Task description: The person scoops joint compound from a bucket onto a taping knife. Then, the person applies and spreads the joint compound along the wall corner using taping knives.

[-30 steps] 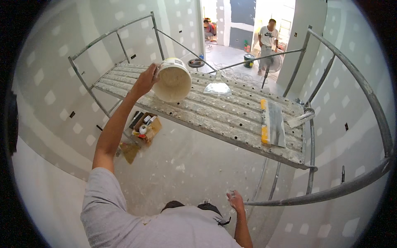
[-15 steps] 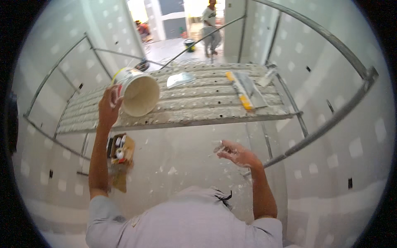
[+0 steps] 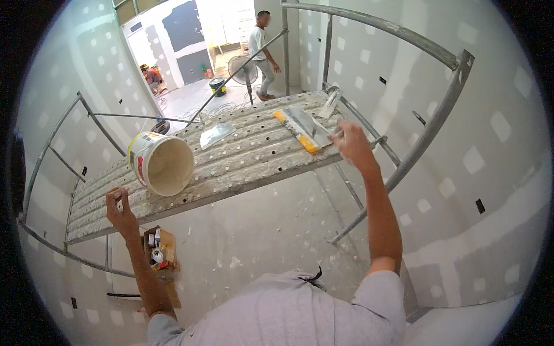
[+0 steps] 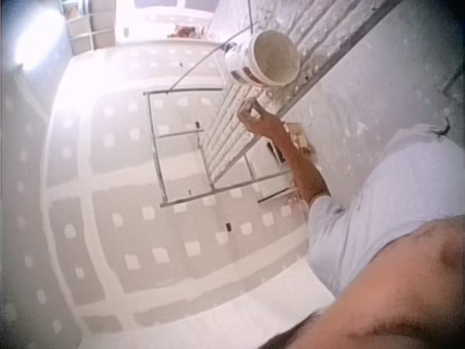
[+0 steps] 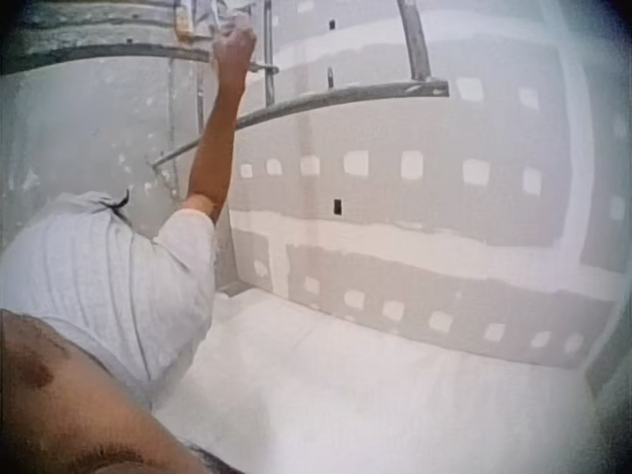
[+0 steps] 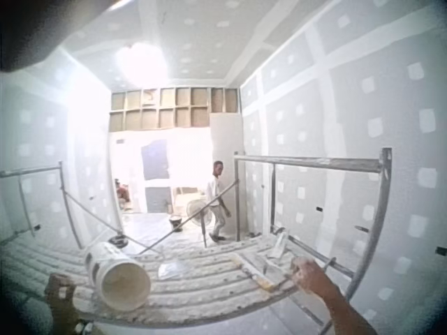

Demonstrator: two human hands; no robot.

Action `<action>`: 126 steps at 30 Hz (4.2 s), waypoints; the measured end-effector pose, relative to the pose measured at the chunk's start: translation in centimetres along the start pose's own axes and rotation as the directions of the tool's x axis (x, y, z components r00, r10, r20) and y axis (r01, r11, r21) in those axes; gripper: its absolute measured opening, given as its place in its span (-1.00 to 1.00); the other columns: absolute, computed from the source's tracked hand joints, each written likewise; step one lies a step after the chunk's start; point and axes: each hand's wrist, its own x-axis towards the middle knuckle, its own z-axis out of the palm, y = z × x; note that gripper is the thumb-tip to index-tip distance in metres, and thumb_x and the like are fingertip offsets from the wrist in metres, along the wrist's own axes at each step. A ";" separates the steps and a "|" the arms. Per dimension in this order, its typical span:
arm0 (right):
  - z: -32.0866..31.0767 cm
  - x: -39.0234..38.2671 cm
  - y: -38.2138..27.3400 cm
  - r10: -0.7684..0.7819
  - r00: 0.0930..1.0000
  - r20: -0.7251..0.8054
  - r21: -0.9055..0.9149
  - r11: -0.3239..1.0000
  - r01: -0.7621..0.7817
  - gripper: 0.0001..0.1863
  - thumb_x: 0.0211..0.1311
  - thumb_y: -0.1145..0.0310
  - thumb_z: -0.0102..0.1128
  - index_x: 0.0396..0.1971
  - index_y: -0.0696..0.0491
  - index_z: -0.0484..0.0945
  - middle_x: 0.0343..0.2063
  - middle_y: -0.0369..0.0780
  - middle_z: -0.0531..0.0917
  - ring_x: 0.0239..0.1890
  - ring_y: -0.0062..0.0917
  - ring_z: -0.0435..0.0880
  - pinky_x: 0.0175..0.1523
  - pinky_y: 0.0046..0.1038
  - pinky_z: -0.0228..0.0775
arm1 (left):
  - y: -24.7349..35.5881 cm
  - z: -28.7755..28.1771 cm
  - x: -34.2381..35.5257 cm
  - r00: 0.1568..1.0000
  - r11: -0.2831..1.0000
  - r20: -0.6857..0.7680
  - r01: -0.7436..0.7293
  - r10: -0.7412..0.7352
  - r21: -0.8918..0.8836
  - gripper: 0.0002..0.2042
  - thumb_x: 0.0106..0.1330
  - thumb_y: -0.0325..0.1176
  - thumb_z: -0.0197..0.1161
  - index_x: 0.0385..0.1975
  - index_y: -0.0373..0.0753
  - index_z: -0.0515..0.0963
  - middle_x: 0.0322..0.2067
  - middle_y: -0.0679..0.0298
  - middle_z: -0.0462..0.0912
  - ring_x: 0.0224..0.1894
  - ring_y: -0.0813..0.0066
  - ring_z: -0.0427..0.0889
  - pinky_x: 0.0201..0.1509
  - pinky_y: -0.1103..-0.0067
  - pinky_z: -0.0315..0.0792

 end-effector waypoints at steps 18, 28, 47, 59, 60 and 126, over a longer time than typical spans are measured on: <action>6.8 22.6 16.8 -0.242 0.878 0.412 -0.585 0.669 0.459 -0.60 0.21 0.61 0.04 0.06 0.03 0.53 0.08 -0.15 0.53 0.14 -0.22 0.56 0.21 -0.28 0.47 | 17.9 16.1 -8.9 0.632 0.694 0.746 0.634 -0.210 -0.341 -0.74 0.43 -0.28 0.22 -0.05 -0.29 0.43 -0.25 0.27 0.56 -0.20 0.57 0.60 -0.24 0.62 0.54; 7.6 23.4 26.5 -0.519 0.796 0.311 -0.427 0.672 0.605 -0.68 0.38 0.44 -0.17 0.04 0.01 0.49 -0.01 -0.16 0.63 0.05 -0.27 0.62 0.13 -0.27 0.50 | 24.8 36.8 -5.6 0.376 0.834 0.860 0.543 -0.346 0.098 -0.20 0.32 -0.03 0.31 0.32 -0.46 0.07 -0.16 -0.09 0.64 -0.01 0.23 0.67 -0.12 0.43 0.61; -1.7 9.0 9.8 -0.087 0.991 -0.104 0.216 0.971 0.108 -0.30 0.15 0.22 0.45 0.19 0.27 0.37 -0.20 -0.09 0.59 -0.23 -0.47 0.56 -0.12 -0.45 0.44 | 20.2 31.3 -7.2 0.658 0.636 0.651 0.695 -0.378 -0.334 -0.13 0.17 -0.32 0.46 0.34 -0.48 -0.01 0.04 -0.12 0.44 0.07 0.20 0.54 0.18 0.40 0.48; 4.0 -8.5 -2.6 0.086 0.961 0.265 0.626 0.743 -0.239 -0.52 0.20 0.38 0.41 0.03 0.19 0.41 -0.34 -0.29 0.57 -0.44 -0.67 0.52 -0.42 -0.60 0.40 | 10.1 -7.0 -8.9 0.674 0.675 -0.046 0.737 -0.738 -0.033 -0.62 0.44 -0.18 0.17 0.07 -0.37 0.50 -0.19 0.27 0.62 -0.20 0.50 0.55 -0.03 0.55 0.46; 6.6 -9.3 -3.7 0.094 0.963 0.254 0.648 0.723 -0.241 -0.59 0.25 0.38 0.35 0.01 0.19 0.43 -0.33 -0.29 0.57 -0.49 -0.68 0.50 -0.45 -0.61 0.37 | 10.9 -7.6 -5.9 0.719 0.723 -0.115 0.652 -0.685 -0.229 -0.61 0.49 -0.13 0.10 0.06 -0.36 0.49 -0.24 0.26 0.63 -0.24 0.49 0.57 -0.08 0.54 0.48; 18.7 -4.2 -30.5 -0.061 0.760 0.646 0.368 0.899 -0.240 -0.45 0.26 0.16 0.34 0.13 0.20 0.47 -0.53 -0.10 0.61 -0.54 -0.48 0.59 -0.48 -0.41 0.42 | -2.3 19.8 14.2 0.687 0.409 0.564 0.727 -0.459 -0.552 -0.40 0.29 0.20 0.27 -0.18 -0.37 0.58 -0.44 0.34 0.55 -0.42 0.57 0.52 -0.38 0.51 0.41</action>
